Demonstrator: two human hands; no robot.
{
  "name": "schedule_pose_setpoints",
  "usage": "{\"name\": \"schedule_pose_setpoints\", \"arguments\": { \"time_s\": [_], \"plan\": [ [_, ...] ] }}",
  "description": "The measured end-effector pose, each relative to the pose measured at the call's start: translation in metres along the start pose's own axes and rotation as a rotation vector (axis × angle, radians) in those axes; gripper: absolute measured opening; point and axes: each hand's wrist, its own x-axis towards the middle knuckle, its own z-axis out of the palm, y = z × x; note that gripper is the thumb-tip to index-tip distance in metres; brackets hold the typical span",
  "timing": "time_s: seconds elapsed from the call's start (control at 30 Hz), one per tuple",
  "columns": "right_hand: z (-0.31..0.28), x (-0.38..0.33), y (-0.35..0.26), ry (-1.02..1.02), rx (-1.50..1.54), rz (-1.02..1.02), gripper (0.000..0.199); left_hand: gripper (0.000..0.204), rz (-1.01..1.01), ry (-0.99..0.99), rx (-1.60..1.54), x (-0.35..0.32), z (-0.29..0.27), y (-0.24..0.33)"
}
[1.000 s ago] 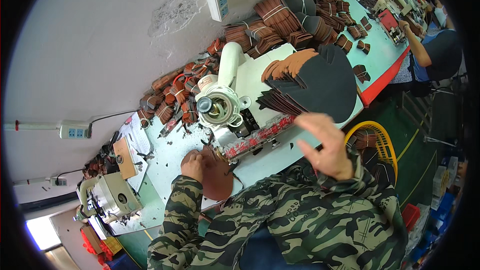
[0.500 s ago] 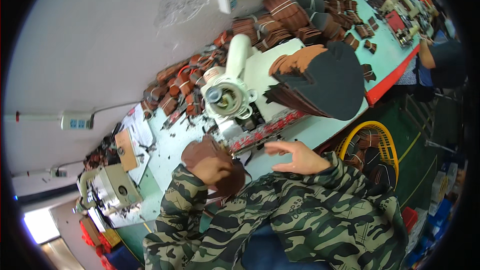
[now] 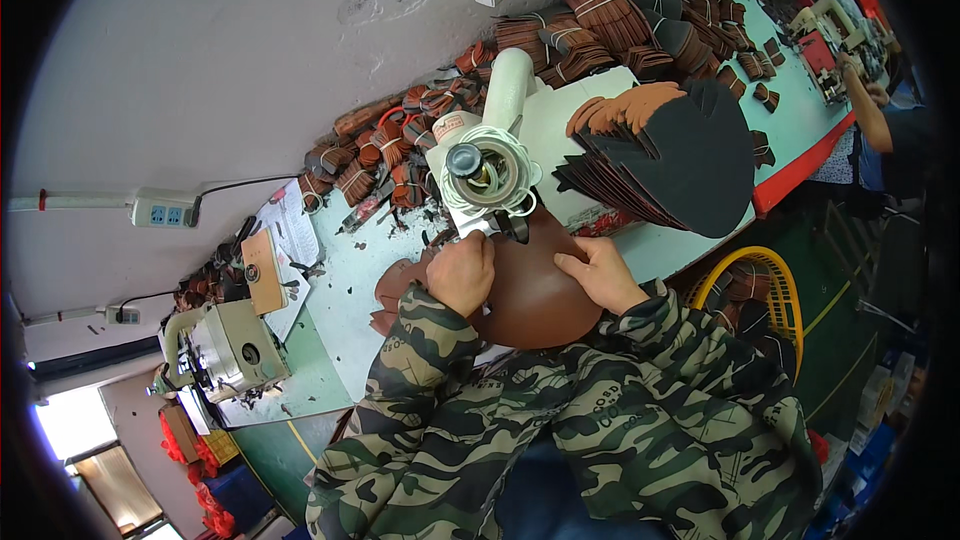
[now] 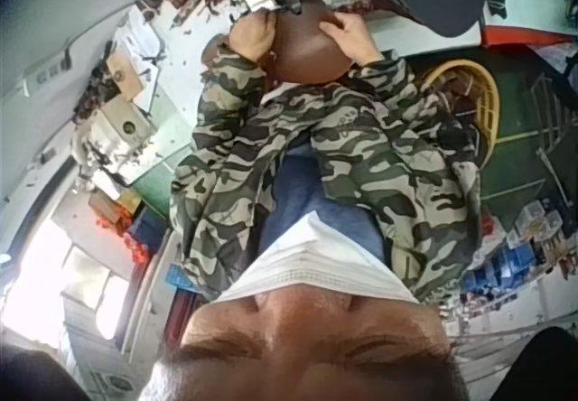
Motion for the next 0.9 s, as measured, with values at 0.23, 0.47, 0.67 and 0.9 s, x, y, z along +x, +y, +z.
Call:
{"name": "schedule_pose_setpoints", "arguments": {
  "time_s": [0.23, 0.47, 0.67, 0.9],
  "plan": [
    [-0.004, -0.041, -0.011, -0.275, 0.298, 0.365, 0.028, 0.022, 0.106, -0.051, -0.073, 0.022, 0.009, -0.012],
    [-0.048, -0.084, -0.098, 0.244, 0.083, -0.092, 0.032, 0.017, -0.088, 0.152, 0.202, 0.011, -0.015, -0.076],
    [-0.107, -0.06, -0.12, 0.564, -0.852, -0.505, 0.038, 0.014, -0.094, 0.002, 0.53, -0.039, 0.035, -0.152],
    [-0.036, -0.052, -0.095, -0.213, -0.378, -0.344, 0.046, 0.015, -0.088, -0.269, 0.471, -0.049, 0.017, -0.125]
  ]
}}
